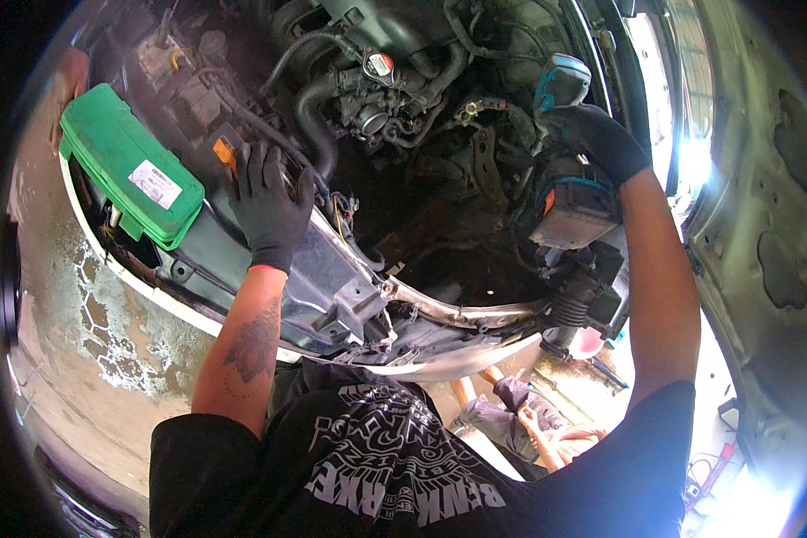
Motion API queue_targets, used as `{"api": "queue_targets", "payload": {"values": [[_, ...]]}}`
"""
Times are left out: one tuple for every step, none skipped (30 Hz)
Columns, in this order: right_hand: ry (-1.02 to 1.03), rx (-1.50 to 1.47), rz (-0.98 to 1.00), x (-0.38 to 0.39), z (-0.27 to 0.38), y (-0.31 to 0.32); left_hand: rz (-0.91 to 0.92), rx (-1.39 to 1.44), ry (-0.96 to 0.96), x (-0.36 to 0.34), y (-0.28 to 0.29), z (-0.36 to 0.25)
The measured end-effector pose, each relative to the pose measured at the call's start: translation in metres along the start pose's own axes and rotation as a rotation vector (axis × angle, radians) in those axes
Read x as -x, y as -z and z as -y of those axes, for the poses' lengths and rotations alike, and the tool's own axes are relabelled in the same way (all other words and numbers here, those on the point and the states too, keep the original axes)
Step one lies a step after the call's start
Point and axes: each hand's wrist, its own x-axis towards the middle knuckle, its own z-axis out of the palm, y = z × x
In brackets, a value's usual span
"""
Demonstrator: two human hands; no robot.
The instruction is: The person uses a socket wrench and a power drill to loosen and remove bolts from components inside the engine bay of a car.
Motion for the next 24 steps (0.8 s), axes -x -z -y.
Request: {"api": "queue_targets", "payload": {"values": [[0.026, 0.068, 0.016, 0.0, 0.003, 0.001, 0.002, -0.003, 0.002, 0.001, 0.0, 0.001], [0.05, 0.138, 0.031, 0.0, 0.007, 0.002, 0.002, -0.004, 0.003, 0.001, -0.001, 0.001], [-0.016, 0.059, 0.02, 0.0, 0.008, 0.001, 0.001, 0.001, 0.004, 0.001, -0.001, 0.001], [-0.083, -0.019, 0.01, 0.0, 0.009, 0.0, -0.001, 0.005, 0.005, 0.001, -0.001, 0.0], [-0.149, -0.099, 0.002, -0.001, 0.01, -0.002, 0.0, 0.007, 0.008, 0.001, -0.001, 0.0], [-0.159, -0.169, -0.011, -0.001, 0.011, -0.003, -0.003, 0.004, 0.004, 0.002, -0.001, 0.0], [-0.17, -0.238, -0.023, 0.001, 0.013, -0.004, -0.006, 0.002, 0.001, 0.001, -0.001, 0.0], [-0.18, -0.307, -0.037, 0.002, 0.016, -0.004, -0.009, -0.001, -0.003, 0.001, -0.001, 0.0], [-0.198, -0.285, -0.042, 0.001, 0.017, -0.003, -0.007, -0.003, 0.0, 0.001, -0.001, 0.0], [-0.216, -0.263, -0.046, -0.001, 0.018, -0.003, -0.005, -0.005, 0.002, 0.001, -0.001, 0.0], [-0.236, -0.242, -0.054, -0.001, 0.018, -0.002, -0.002, -0.003, 0.002, 0.001, -0.001, -0.001], [-0.169, -0.167, -0.029, -0.001, 0.013, 0.0, 0.011, -0.005, 0.001, 0.0, 0.0, -0.001], [-0.102, -0.092, -0.003, -0.001, 0.006, 0.004, 0.024, -0.007, 0.0, 0.0, 0.001, -0.001], [-0.03, -0.015, 0.027, -0.003, 0.011, 0.001, 0.036, -0.013, 0.004, 0.0, 0.002, 0.0], [-0.054, -0.061, 0.014, -0.003, 0.017, -0.002, 0.038, -0.012, 0.01, 0.0, 0.002, 0.0], [-0.077, -0.107, 0.001, -0.001, 0.023, -0.006, 0.04, -0.011, 0.016, 0.0, 0.003, 0.0], [-0.103, -0.152, -0.015, 0.001, 0.03, -0.01, 0.041, -0.007, 0.021, 0.0, 0.003, 0.0], [-0.114, -0.212, -0.022, -0.001, 0.028, -0.01, 0.033, 0.001, 0.019, 0.0, 0.002, 0.0], [-0.125, -0.273, -0.029, -0.004, 0.021, -0.009, 0.024, 0.009, 0.017, 0.0, 0.001, 0.001], [-0.138, -0.333, -0.035, -0.006, 0.015, -0.008, 0.018, 0.019, 0.015, 0.0, 0.001, 0.001], [-0.09, -0.246, -0.032, -0.007, 0.007, -0.006, 0.017, 0.017, 0.011, 0.0, 0.0, 0.0], [-0.042, -0.159, -0.029, -0.008, -0.001, -0.005, 0.017, 0.017, 0.008, 0.0, 0.001, 0.0], [0.01, -0.072, -0.021, -0.01, 0.003, -0.009, 0.016, 0.012, 0.007, -0.001, 0.002, 0.0], [-0.032, -0.119, -0.027, -0.01, 0.007, -0.011, 0.023, 0.009, 0.011, -0.001, 0.002, 0.0]]}}
